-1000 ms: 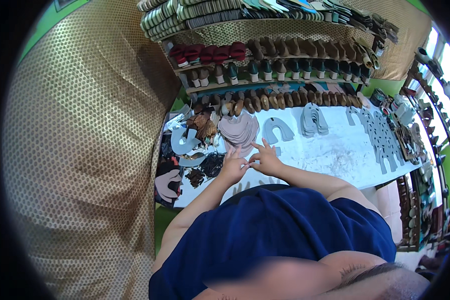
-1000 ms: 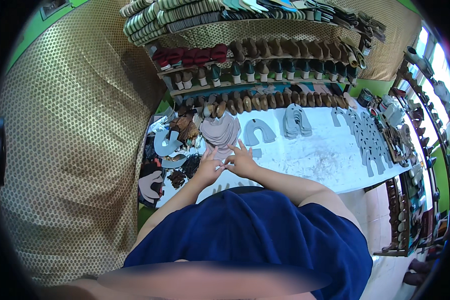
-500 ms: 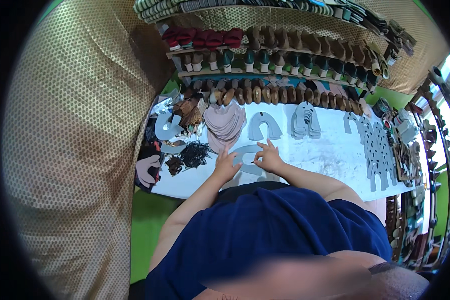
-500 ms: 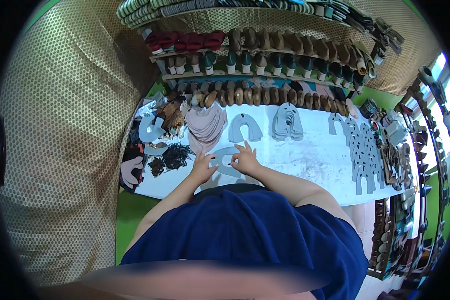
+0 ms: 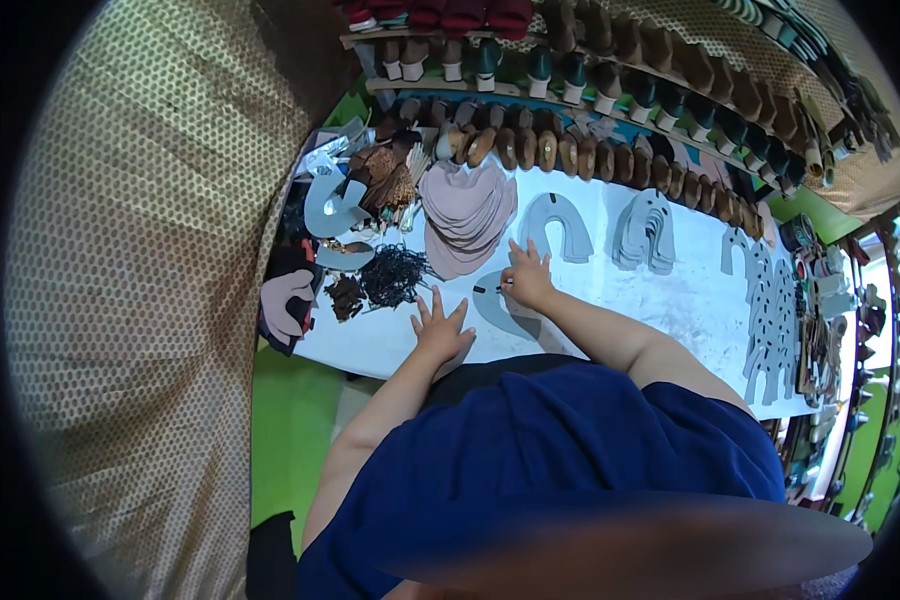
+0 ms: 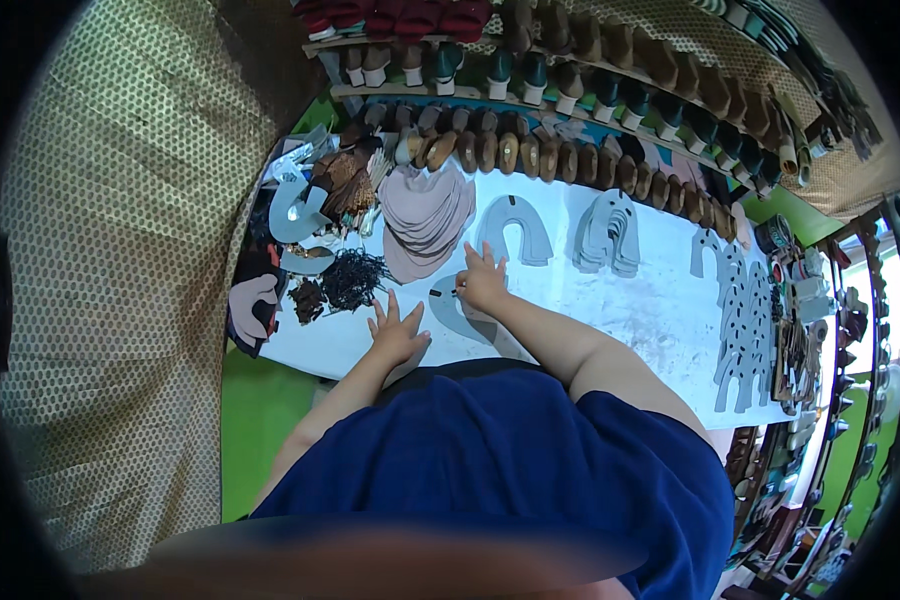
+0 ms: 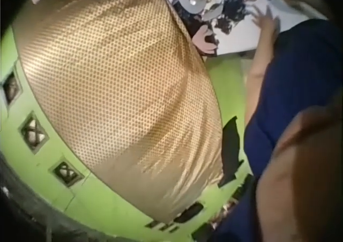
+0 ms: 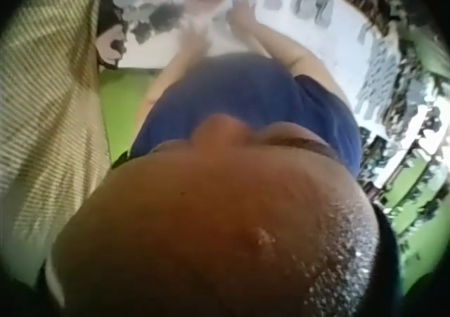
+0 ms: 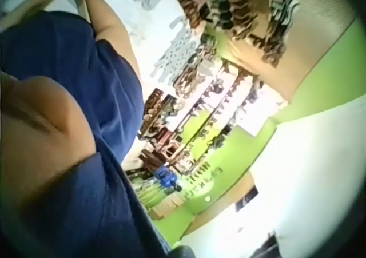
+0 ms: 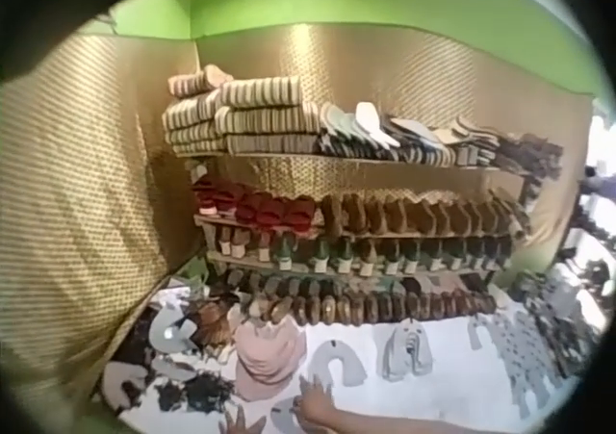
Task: The recorder is arranging and inspecting shoe uppers and components on a workbench in a workshop.
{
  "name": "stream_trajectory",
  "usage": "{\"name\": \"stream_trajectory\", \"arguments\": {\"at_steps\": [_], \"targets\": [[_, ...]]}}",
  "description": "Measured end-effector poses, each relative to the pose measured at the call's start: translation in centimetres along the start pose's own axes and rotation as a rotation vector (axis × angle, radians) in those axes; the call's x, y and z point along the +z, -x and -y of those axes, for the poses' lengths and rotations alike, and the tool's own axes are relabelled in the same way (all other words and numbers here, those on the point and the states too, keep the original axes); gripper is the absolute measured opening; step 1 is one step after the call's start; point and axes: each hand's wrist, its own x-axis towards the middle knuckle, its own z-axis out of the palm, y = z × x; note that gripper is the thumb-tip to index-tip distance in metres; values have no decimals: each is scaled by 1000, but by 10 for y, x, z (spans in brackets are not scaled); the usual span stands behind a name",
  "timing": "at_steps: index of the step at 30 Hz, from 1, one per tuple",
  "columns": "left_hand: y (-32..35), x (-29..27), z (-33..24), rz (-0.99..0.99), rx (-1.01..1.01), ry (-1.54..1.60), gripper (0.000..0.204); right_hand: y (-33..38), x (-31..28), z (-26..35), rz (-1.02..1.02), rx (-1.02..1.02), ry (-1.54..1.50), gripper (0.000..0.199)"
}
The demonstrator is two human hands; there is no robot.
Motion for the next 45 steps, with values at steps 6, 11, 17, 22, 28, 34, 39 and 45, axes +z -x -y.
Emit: {"name": "stream_trajectory", "arguments": {"at_steps": [6, 11, 17, 22, 28, 34, 39, 45], "targets": [[-13, -2, 4, -57, 68, 2, 67, -20, -7, 9, 80, -51, 49, 8], [-30, 6, 7, -130, 97, 26, 65, -24, -2, 9, 97, -47, 38, 10], [-41, 11, 6, -191, 155, 43, 62, -23, 5, 6, 38, -76, 56, 12], [-50, 16, 5, -222, 170, 63, 61, -24, -2, 10, 87, -105, 93, 14], [-56, 15, 3, -307, 216, 99, 61, -15, 29, -4, -187, -202, 31, 15], [-58, 16, 3, -341, 230, 63, 53, 7, 34, -24, -211, -401, 83, 28], [-63, 18, 2, -354, 210, 165, 46, 22, 32, -38, -174, -459, 140, 42], [-73, 5, -15, -273, 50, 129, 29, 24, 30, -37, -182, -449, 159, 45]]}}
